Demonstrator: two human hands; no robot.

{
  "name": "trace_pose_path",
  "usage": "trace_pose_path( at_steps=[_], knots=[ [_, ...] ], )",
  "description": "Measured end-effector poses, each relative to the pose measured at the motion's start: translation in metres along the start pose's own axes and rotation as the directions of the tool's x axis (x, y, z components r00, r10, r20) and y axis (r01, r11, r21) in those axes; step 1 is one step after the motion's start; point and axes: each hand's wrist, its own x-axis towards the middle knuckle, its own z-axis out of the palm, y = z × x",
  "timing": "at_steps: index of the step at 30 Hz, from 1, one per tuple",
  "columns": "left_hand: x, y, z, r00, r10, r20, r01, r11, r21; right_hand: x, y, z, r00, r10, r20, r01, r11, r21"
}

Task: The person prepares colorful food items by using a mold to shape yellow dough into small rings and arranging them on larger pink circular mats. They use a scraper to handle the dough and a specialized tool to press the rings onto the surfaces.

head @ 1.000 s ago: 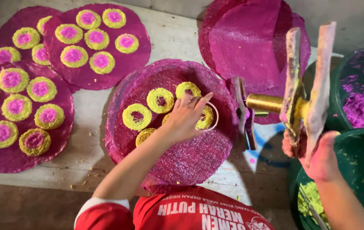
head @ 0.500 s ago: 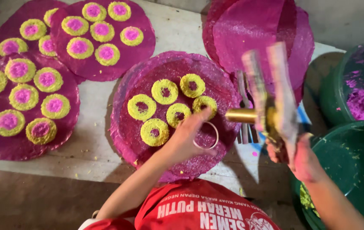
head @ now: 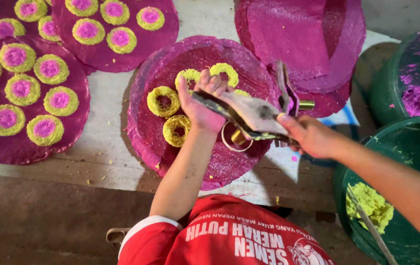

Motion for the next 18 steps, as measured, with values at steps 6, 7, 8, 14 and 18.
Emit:
trace_pose_path(
  at_steps=[6,7,8,14,18],
  knots=[
    [-0.009,0.008,-0.018,0.992,0.066,-0.110,-0.061,0.997,0.052,0.000,-0.004,0.017,0.997,-0.079,0.020,0.080,0.997,-0.012],
    [-0.010,0.005,-0.022,0.988,0.077,-0.131,-0.070,0.996,0.057,-0.001,-0.003,0.015,0.998,-0.058,0.024,0.059,0.998,-0.027],
    [-0.011,0.000,-0.024,0.982,0.075,-0.171,-0.067,0.996,0.054,-0.003,-0.002,0.013,0.999,-0.037,0.027,0.038,0.998,-0.041],
    [0.004,-0.028,-0.032,0.967,0.072,-0.245,-0.065,0.997,0.035,-0.012,0.003,-0.004,0.982,-0.132,-0.136,0.103,0.974,-0.200],
    [0.020,-0.023,-0.028,0.981,0.086,-0.175,-0.070,0.993,0.095,-0.006,0.000,0.000,0.929,-0.263,-0.260,0.197,0.947,-0.253]
  ],
)
